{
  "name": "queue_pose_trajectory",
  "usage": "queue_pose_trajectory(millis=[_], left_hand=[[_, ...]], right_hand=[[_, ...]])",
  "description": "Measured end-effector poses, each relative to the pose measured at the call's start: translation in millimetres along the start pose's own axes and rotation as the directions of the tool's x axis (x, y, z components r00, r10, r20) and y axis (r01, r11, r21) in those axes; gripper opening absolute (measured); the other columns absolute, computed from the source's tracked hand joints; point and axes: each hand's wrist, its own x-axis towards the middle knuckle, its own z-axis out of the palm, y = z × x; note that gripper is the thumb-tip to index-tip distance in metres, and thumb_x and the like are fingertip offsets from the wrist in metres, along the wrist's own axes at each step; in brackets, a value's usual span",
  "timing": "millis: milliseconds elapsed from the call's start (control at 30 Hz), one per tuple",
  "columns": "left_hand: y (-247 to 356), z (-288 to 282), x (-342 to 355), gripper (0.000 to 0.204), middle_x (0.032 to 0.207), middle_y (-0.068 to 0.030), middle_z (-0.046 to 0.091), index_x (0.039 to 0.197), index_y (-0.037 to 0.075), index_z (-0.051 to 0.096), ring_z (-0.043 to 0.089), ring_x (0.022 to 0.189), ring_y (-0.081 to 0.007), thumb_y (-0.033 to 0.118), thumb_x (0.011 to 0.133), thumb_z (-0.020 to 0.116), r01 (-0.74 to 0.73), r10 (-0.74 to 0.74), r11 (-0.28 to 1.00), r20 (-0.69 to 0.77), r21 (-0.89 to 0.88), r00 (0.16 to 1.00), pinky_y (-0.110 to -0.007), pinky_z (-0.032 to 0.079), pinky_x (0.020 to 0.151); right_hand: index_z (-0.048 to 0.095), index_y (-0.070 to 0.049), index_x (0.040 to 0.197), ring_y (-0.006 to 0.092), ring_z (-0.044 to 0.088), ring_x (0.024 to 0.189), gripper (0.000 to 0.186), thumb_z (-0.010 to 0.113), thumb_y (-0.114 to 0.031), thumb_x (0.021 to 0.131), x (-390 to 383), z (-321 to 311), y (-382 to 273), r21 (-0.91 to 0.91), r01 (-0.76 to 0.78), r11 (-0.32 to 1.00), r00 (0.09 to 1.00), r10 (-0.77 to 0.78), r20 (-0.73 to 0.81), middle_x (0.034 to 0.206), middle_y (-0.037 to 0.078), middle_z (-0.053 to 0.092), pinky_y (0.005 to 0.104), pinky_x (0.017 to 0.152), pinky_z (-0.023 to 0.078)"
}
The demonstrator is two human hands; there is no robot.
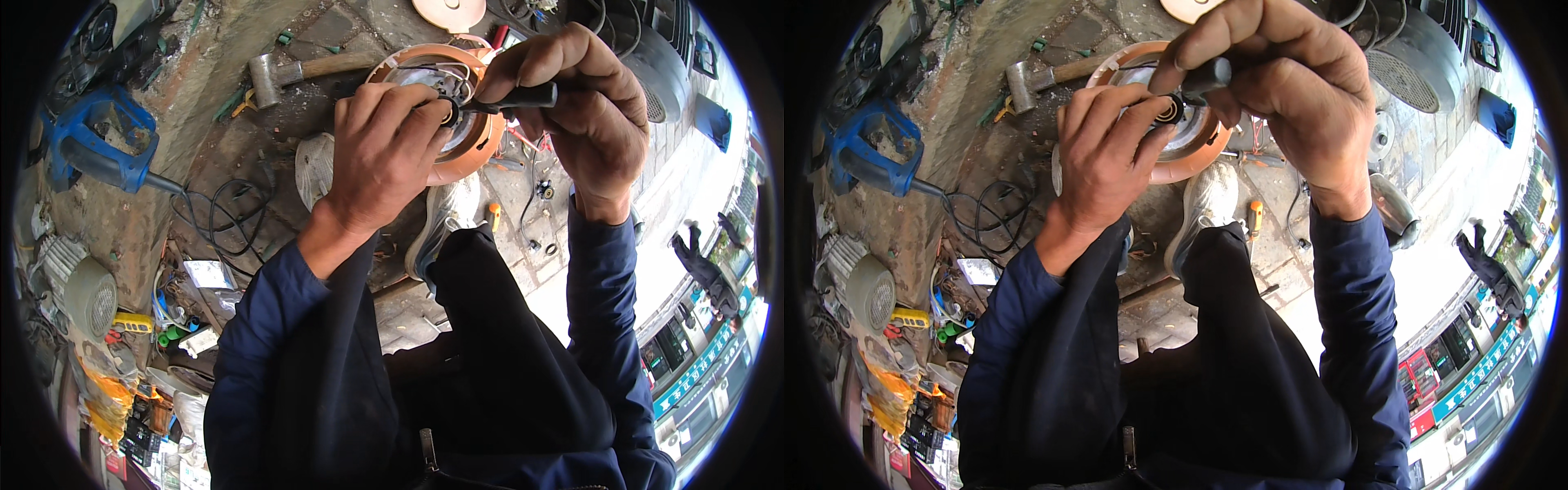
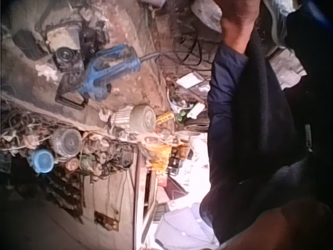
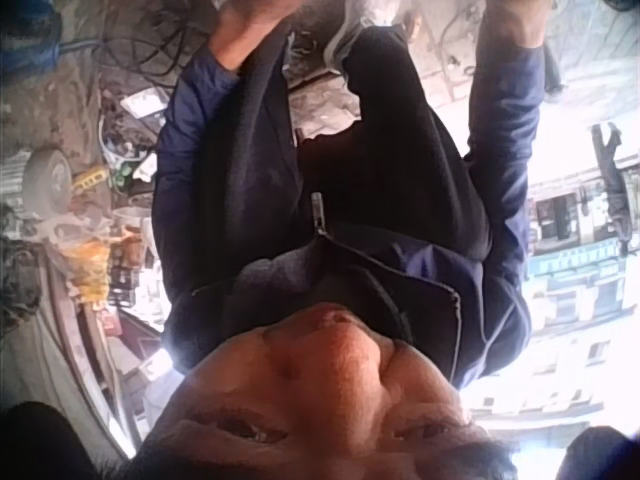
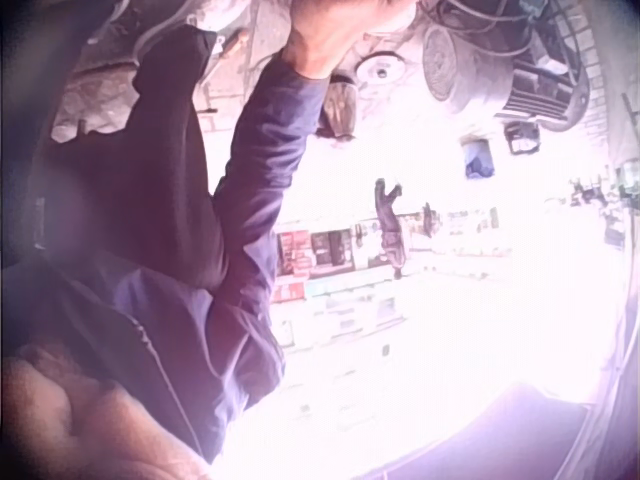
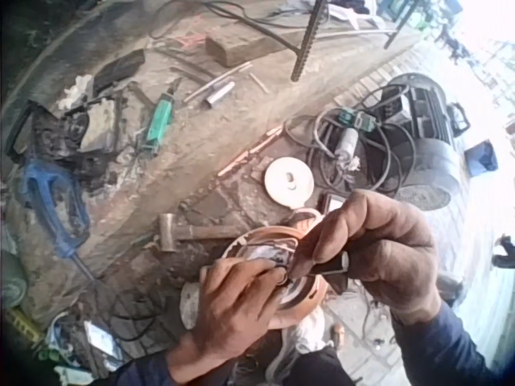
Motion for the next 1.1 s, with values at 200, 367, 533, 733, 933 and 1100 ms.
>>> queue_pose_trajectory(millis=[200, 367, 533, 733, 933, 1100], left_hand=[[1, 0, 0, 0.034, 0.113, 0.0032, 0.070, 0.111, 0.014, 0.076, 0.061, 0.105, -0.0230, 0.016, 0.080, 0.088, -0.002, 0.002, 1.000, 0.002, 0.012, 1.000, -0.041, 0.044, 0.086], [4, -4, 2, 0.032, 0.113, 0.0003, 0.072, 0.112, 0.013, 0.079, 0.063, 0.104, -0.0250, 0.015, 0.081, 0.088, 0.021, -0.022, 1.000, 0.030, 0.019, 0.999, -0.041, 0.046, 0.090], [1, -1, 2, 0.033, 0.114, 0.0036, 0.070, 0.111, 0.013, 0.076, 0.061, 0.105, -0.0224, 0.016, 0.080, 0.088, -0.012, 0.012, 1.000, 0.005, 0.017, 1.000, -0.041, 0.043, 0.086], [-1, 0, -1, 0.035, 0.114, 0.0052, 0.069, 0.111, 0.015, 0.074, 0.060, 0.106, -0.0210, 0.017, 0.079, 0.088, -0.020, 0.020, 1.000, -0.001, 0.023, 1.000, -0.040, 0.041, 0.085], [-2, 1, 0, 0.036, 0.115, 0.0049, 0.069, 0.112, 0.015, 0.074, 0.061, 0.106, -0.0219, 0.017, 0.079, 0.088, -0.023, 0.023, 1.000, -0.013, 0.009, 1.000, -0.041, 0.042, 0.086], [2, -2, 0, 0.033, 0.114, 0.0013, 0.073, 0.112, 0.013, 0.078, 0.064, 0.105, -0.0236, 0.014, 0.080, 0.088, 0.008, -0.008, 1.000, 0.001, 0.000, 1.000, -0.040, 0.046, 0.090]], right_hand=[[0.065, 0.008, 0.115, 0.0146, 0.060, 0.067, 0.042, 0.039, 0.003, 0.082, 3, -4, -4, 0.031, -0.026, 0.999, 0.999, 0.024, 0.046, 0.109, 0.030, 0.074, 0.0261, 0.065, 0.055], [0.070, 0.011, 0.102, 0.0317, 0.077, 0.095, 0.025, 0.056, 0.007, 0.081, 1, 9, -3, 0.115, -0.103, 0.988, 0.986, 0.117, -0.117, 0.105, 0.029, 0.077, 0.0373, 0.088, 0.060], [0.071, 0.009, 0.098, 0.0293, 0.077, 0.093, 0.023, 0.058, 0.010, 0.079, 3, 14, -12, 0.005, -0.175, 0.985, 0.975, 0.174, -0.138, 0.101, 0.024, 0.078, 0.0357, 0.086, 0.060], [0.071, 0.007, 0.104, 0.0273, 0.075, 0.090, 0.030, 0.053, 0.009, 0.079, 1, 21, -8, -0.109, -0.111, 0.988, 0.987, 0.097, -0.125, 0.104, 0.025, 0.077, 0.0344, 0.085, 0.061], [0.065, 0.011, 0.105, 0.0306, 0.077, 0.091, 0.040, 0.032, 0.007, 0.083, -4, 23, 2, -0.078, 0.032, 0.996, 0.991, -0.042, -0.129, 0.103, 0.029, 0.074, 0.0377, 0.084, 0.066], [0.065, 0.009, 0.100, 0.0225, 0.074, 0.078, 0.035, 0.032, 0.009, 0.088, -10, 33, 2, -0.069, -0.003, 0.998, 0.935, -0.021, -0.353, 0.099, 0.028, 0.075, 0.0236, 0.062, 0.052]])
